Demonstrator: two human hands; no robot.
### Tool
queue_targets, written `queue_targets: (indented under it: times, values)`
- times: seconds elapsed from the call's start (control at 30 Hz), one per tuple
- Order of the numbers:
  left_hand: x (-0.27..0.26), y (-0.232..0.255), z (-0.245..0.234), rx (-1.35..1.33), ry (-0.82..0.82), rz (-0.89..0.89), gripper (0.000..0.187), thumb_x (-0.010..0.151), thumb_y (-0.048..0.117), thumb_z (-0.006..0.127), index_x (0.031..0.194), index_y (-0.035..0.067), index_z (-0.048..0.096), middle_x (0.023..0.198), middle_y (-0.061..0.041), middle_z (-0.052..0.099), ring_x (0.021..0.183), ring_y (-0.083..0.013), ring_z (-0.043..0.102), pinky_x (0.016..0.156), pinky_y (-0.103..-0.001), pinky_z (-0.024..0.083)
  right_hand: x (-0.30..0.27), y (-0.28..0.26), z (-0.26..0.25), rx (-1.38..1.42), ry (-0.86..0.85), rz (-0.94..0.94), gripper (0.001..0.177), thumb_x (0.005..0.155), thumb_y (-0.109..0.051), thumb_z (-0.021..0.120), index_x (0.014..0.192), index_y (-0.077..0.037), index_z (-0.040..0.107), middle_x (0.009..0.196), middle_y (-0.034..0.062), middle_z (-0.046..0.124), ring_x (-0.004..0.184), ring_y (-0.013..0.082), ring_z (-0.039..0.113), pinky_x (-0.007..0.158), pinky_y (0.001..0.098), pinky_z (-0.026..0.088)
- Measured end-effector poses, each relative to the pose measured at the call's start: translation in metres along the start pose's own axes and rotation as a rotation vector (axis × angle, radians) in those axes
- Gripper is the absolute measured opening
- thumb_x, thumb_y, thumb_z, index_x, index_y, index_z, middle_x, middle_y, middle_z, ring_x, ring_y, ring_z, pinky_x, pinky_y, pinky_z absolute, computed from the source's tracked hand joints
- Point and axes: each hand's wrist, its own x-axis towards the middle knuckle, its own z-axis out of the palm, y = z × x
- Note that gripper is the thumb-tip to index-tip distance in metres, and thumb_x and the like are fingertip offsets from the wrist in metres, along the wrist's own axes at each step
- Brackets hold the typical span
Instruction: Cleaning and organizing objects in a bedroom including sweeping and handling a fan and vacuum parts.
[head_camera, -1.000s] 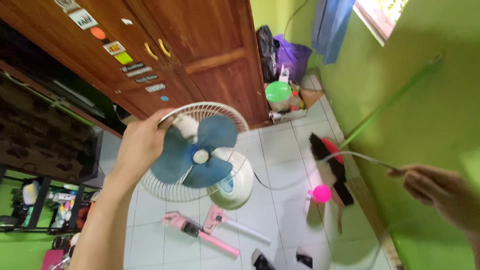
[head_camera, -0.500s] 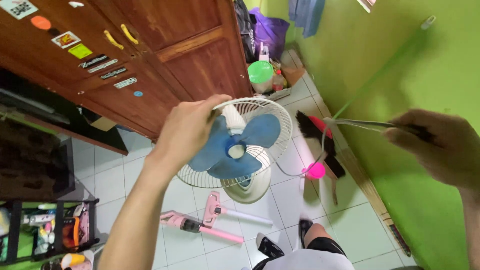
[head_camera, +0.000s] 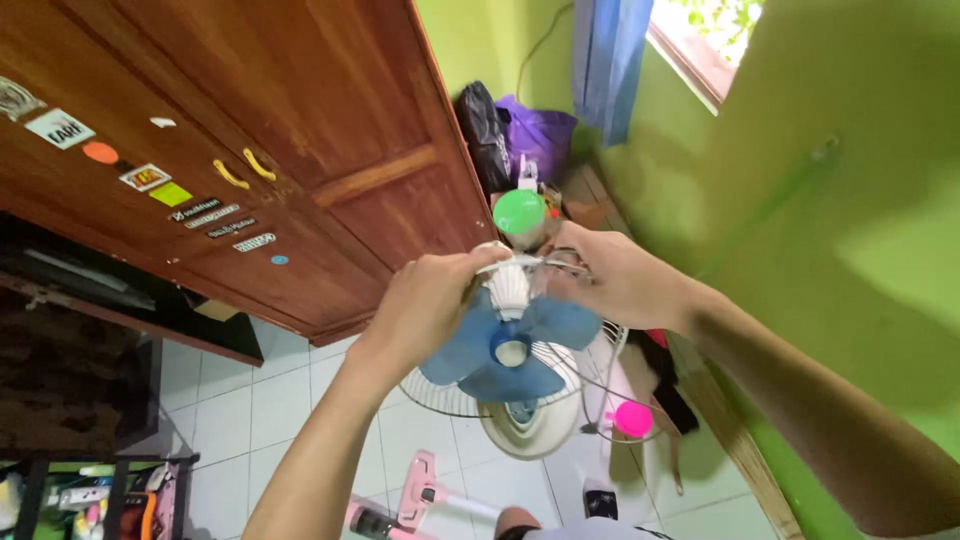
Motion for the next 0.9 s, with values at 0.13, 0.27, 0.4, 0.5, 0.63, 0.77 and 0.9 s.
queue_targets:
  times: [0.13, 0.27, 0.4, 0.5, 0.63, 0.77, 0.9]
  values:
    - [0.036, -0.001, 0.007, -0.064, -0.058, -0.014, 0.031, 0.095, 0.016, 0.064, 0.125, 0.02, 0.069, 0.093, -0.019, 0.072, 0.085, -0.0408, 0.069, 0.068, -0.05, 0.055, 0.02, 0.02, -0.023, -0.218, -0.048, 0.228, 0.061, 0.076, -0.037, 0.085, 0.116, -0.003, 0.054, 0.103, 0.0135, 0.074, 0.096, 0.023, 0.074, 0.085, 0.0361, 0.056]
    - [0.077, -0.031, 0.029, -0.11, -0.019, 0.126, 0.03, 0.095, 0.017, 0.064, 0.125, 0.019, 0.068, 0.098, -0.019, 0.073, 0.088, -0.0397, 0.071, 0.069, -0.05, 0.057, 0.045, 0.052, -0.045, -0.123, -0.087, 0.166, 0.064, 0.075, -0.03, 0.084, 0.122, -0.003, 0.05, 0.1, 0.011, 0.073, 0.094, 0.0245, 0.074, 0.08, 0.0381, 0.055]
    - [0.118, -0.055, 0.048, -0.106, -0.051, 0.094, 0.025, 0.097, 0.019, 0.064, 0.121, 0.02, 0.07, 0.096, -0.018, 0.073, 0.088, -0.0403, 0.07, 0.069, -0.052, 0.056, 0.073, 0.094, -0.056, -0.264, -0.219, 0.288, 0.039, 0.081, -0.025, 0.074, 0.117, -0.011, 0.069, 0.096, 0.0065, 0.079, 0.086, 0.0208, 0.078, 0.08, 0.0374, 0.058]
    - [0.15, -0.09, 0.071, -0.139, -0.094, 0.061, 0.022, 0.098, 0.022, 0.063, 0.119, 0.022, 0.069, 0.094, -0.016, 0.074, 0.089, -0.0394, 0.071, 0.068, -0.052, 0.056, 0.094, 0.132, -0.056, -0.325, -0.113, 0.394, 0.029, 0.094, -0.026, 0.067, 0.12, -0.015, 0.071, 0.093, 0.0128, 0.076, 0.079, 0.0267, 0.075, 0.078, 0.0395, 0.057]
    - [0.184, -0.163, 0.113, -0.318, -0.054, 0.114, 0.037, 0.094, 0.016, 0.061, 0.13, 0.018, 0.064, 0.105, -0.018, 0.073, 0.095, -0.0385, 0.072, 0.076, -0.049, 0.058, 0.129, 0.205, -0.054, -0.345, -0.061, 0.42, 0.026, 0.091, -0.017, 0.065, 0.116, -0.015, 0.073, 0.09, 0.016, 0.077, 0.079, 0.0328, 0.074, 0.074, 0.0422, 0.058]
    - [0.208, -0.225, 0.129, -0.475, -0.105, 0.012, 0.038, 0.097, 0.018, 0.062, 0.135, 0.012, 0.062, 0.112, -0.021, 0.072, 0.096, -0.0427, 0.069, 0.079, -0.049, 0.056, 0.155, 0.271, -0.062, -0.406, -0.064, 0.529, 0.033, 0.085, -0.011, 0.064, 0.117, -0.014, 0.073, 0.095, 0.0141, 0.079, 0.086, 0.0329, 0.077, 0.078, 0.0421, 0.06]
    - [0.241, -0.287, 0.17, -0.459, -0.263, -0.092, 0.047, 0.092, 0.016, 0.061, 0.139, 0.012, 0.056, 0.107, -0.022, 0.07, 0.091, -0.0459, 0.067, 0.078, -0.053, 0.054, 0.191, 0.316, -0.081, -0.416, -0.005, 0.544, 0.036, 0.083, -0.008, 0.062, 0.118, -0.012, 0.072, 0.099, 0.0126, 0.081, 0.091, 0.0326, 0.078, 0.08, 0.0422, 0.06]
